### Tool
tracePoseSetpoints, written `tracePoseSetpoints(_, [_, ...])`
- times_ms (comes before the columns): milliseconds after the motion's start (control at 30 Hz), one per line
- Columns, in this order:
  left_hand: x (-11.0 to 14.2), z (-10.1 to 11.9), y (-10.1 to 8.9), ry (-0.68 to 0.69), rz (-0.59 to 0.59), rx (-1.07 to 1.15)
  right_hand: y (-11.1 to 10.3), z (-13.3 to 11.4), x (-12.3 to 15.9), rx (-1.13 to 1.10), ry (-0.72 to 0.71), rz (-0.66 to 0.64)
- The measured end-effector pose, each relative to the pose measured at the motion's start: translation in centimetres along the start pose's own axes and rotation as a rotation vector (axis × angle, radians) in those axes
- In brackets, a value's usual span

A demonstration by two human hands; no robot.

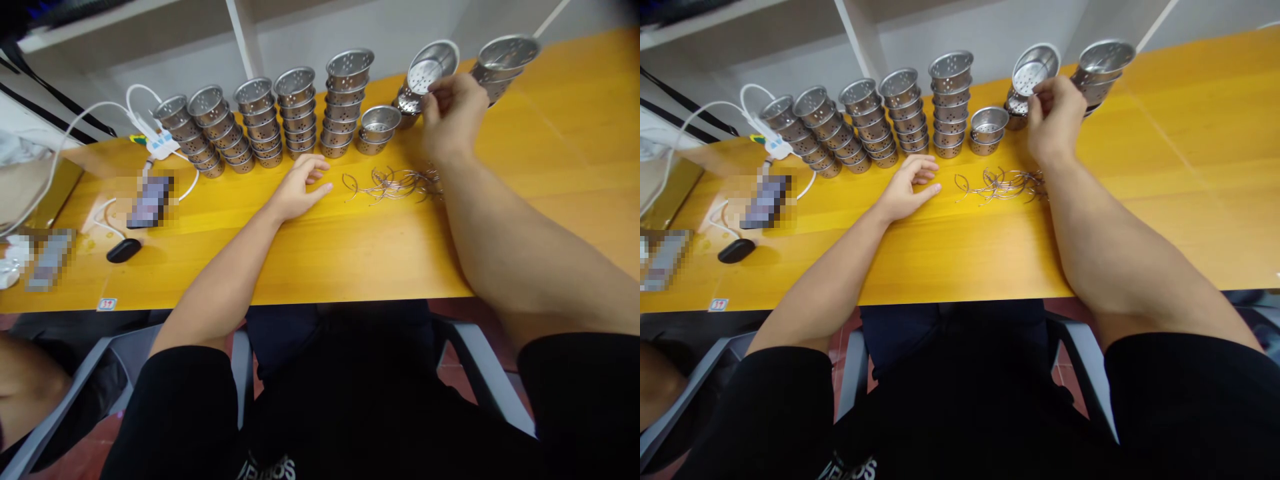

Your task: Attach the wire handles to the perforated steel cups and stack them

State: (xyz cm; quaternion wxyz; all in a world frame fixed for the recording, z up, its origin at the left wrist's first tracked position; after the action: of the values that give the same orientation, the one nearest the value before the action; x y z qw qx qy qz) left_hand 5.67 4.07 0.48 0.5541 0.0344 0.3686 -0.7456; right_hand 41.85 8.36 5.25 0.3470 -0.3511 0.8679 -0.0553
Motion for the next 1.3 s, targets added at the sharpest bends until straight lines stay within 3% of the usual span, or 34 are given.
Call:
tracePoseSetpoints(133, [0.0, 0.0, 0.0, 0.008, 0.009, 0.002, -1.3, -2.7, 0.2, -0.099, -0.201, 0.053])
tracePoseSetpoints(300, [-0.4, -1.2, 0.1, 0.000, 0.038, -0.021, -3.8, -9.6, 3.7, -0.057, -0.454, 0.048])
tracePoseSetpoints(400, [-0.5, -1.9, 0.4, -0.038, 0.046, 0.009, -3.7, -13.9, 7.9, -0.106, -0.579, -0.106])
tracePoseSetpoints(500, [-0.4, -1.9, 0.7, -0.043, 0.033, 0.066, -1.2, -15.8, 12.2, -0.129, -0.607, -0.414])
tracePoseSetpoints(633, [-0.6, -1.9, 0.0, -0.033, 0.090, 0.049, 0.9, -15.8, 14.9, -0.202, -0.612, -0.591])
tracePoseSetpoints(800, [-1.3, -1.4, -0.9, 0.095, 0.153, -0.101, 1.6, -14.8, 14.6, -0.236, -0.658, -0.671])
tracePoseSetpoints(933, [-1.6, -1.1, -1.3, 0.114, 0.178, -0.109, 2.0, -14.4, 14.6, -0.238, -0.643, -0.717])
tracePoseSetpoints(1300, [-1.5, -1.3, -0.9, 0.137, 0.130, -0.120, 4.2, -12.4, 14.6, -0.007, -0.639, -0.660])
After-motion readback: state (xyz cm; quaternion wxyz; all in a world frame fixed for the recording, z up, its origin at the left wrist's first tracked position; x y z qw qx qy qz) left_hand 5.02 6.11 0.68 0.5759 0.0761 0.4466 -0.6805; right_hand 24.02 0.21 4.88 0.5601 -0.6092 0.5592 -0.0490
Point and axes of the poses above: each hand's wrist, its own x-axis away from the middle knuckle, its own y-axis out of the palm, z = x × y, the point moved 8 cm from there along -x, towards the middle knuckle, and after that the axes turned 11 degrees about z, right-handed, at the moved point
